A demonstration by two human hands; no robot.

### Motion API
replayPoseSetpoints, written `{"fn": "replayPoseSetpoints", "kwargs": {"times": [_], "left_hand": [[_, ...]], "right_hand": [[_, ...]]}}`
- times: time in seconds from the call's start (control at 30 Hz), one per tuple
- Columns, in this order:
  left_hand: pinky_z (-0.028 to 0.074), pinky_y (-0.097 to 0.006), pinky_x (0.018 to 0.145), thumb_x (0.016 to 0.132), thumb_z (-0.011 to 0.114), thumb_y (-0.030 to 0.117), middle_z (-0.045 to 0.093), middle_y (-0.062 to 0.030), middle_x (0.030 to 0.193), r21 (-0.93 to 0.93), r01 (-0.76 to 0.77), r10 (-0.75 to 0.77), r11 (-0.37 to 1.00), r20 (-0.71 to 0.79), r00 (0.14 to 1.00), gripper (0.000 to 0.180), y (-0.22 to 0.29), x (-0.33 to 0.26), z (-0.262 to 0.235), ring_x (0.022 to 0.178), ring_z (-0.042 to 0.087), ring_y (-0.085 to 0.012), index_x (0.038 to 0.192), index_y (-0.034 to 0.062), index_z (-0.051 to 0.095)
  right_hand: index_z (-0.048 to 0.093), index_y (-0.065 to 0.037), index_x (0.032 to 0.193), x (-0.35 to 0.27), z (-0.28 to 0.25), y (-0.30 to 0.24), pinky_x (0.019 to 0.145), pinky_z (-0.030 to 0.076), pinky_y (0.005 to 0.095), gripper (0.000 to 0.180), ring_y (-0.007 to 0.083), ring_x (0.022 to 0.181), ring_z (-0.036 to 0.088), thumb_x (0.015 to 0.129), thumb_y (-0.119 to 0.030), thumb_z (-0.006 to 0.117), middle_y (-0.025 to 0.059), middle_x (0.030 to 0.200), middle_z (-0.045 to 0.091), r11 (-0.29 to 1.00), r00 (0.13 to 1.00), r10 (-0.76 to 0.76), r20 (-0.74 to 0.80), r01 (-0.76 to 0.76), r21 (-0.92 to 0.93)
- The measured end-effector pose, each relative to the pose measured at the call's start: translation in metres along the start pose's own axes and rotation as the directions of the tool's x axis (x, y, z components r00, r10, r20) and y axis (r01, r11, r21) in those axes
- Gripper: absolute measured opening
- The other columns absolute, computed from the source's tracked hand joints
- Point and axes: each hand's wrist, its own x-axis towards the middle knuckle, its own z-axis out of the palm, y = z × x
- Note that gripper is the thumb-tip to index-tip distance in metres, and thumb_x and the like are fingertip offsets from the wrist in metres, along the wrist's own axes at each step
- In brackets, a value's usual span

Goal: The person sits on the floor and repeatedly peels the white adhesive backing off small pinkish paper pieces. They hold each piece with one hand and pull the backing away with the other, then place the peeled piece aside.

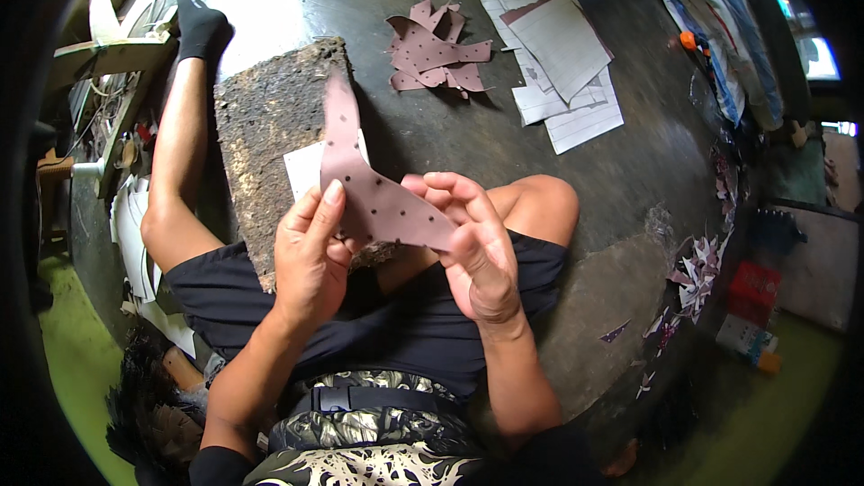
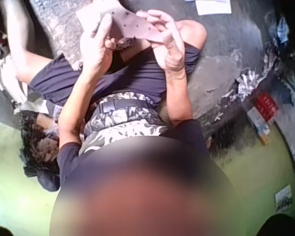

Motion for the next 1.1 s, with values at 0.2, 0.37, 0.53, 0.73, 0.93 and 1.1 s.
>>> {"fn": "replayPoseSetpoints", "kwargs": {"times": [0.2,0.37,0.53,0.73,0.93,1.1], "left_hand": [[0.072,-0.035,0.092,0.12,0.07,0.023,0.082,-0.0063,0.124,0.054,-0.087,0.086,0.995,0.034,0.996,0.028,0.013,0.009,-0.043,0.107,0.082,-0.0146,0.14,0.0037,0.072],[0.073,-0.038,0.096,0.118,0.069,0.017,0.081,-0.0082,0.132,0.023,-0.028,0.029,0.999,-0.054,0.998,0.038,0.024,0.003,-0.05,0.114,0.083,-0.0171,0.152,0.0022,0.066],[0.072,-0.037,0.097,0.116,0.07,0.015,0.081,-0.0086,0.132,0.013,-0.005,0.006,1.0,-0.06,0.998,0.039,0.025,0.003,-0.054,0.114,0.082,-0.0166,0.152,0.0013,0.066],[0.071,-0.032,0.087,0.118,0.069,0.013,0.082,-0.0082,0.124,0.065,-0.073,0.076,0.995,-0.044,0.996,0.035,0.017,0.005,-0.055,0.103,0.082,-0.0146,0.15,0.0003,0.069],[0.054,-0.021,0.071,0.117,0.073,0.017,0.082,-0.0003,0.113,0.266,0.02,-0.021,0.964,0.001,1.0,0.04,0.018,0.006,-0.053,0.09,0.073,-0.003,0.154,0.0033,0.071],[0.069,-0.031,0.091,0.12,0.068,0.011,0.08,-0.0094,0.124,0.255,-0.006,-0.01,0.967,0.058,0.998,0.047,0.031,-0.013,-0.053,0.106,0.079,-0.0137,0.165,0.0014,0.061]], "right_hand": [[0.049,0.006,0.158,-0.001,0.022,0.0,0.089,0.071,0.035,0.048,0.0246,0.106,0.084,0.115,-0.001,0.069,0.0238,0.127,0.081,0.872,0.97,0.177,-0.168,-0.233,-0.43],[0.048,0.008,0.16,0.003,0.02,0.007,0.09,0.072,0.0379,0.047,0.0306,0.105,0.086,0.117,-0.003,0.063,0.0275,0.129,0.081,0.888,0.957,0.263,-0.123,-0.29,-0.357],[0.045,0.011,0.161,0.0,0.008,0.014,0.09,0.073,0.0429,0.051,0.0371,0.109,0.086,0.115,-0.006,0.06,0.0293,0.128,0.08,0.9,0.948,0.305,-0.095,-0.319,-0.298],[0.055,0.011,0.159,0.013,0.0,0.003,0.108,0.061,0.0372,0.052,0.0246,0.12,0.079,0.113,-0.013,0.061,0.0217,0.132,0.081,0.84,0.913,0.391,-0.115,-0.406,-0.361],[0.075,0.003,0.135,0.038,0.017,0.008,0.091,0.056,0.0236,0.025,0.0062,0.103,0.07,0.117,-0.014,0.073,0.0023,0.115,0.079,0.745,0.958,0.271,-0.094,-0.271,-0.61],[0.078,0.0,0.125,0.07,0.029,-0.003,0.086,0.058,0.0232,0.013,0.0054,0.093,0.071,0.115,-0.008,0.076,0.0001,0.108,0.077,0.734,0.995,0.079,-0.062,-0.1,-0.672]]}}
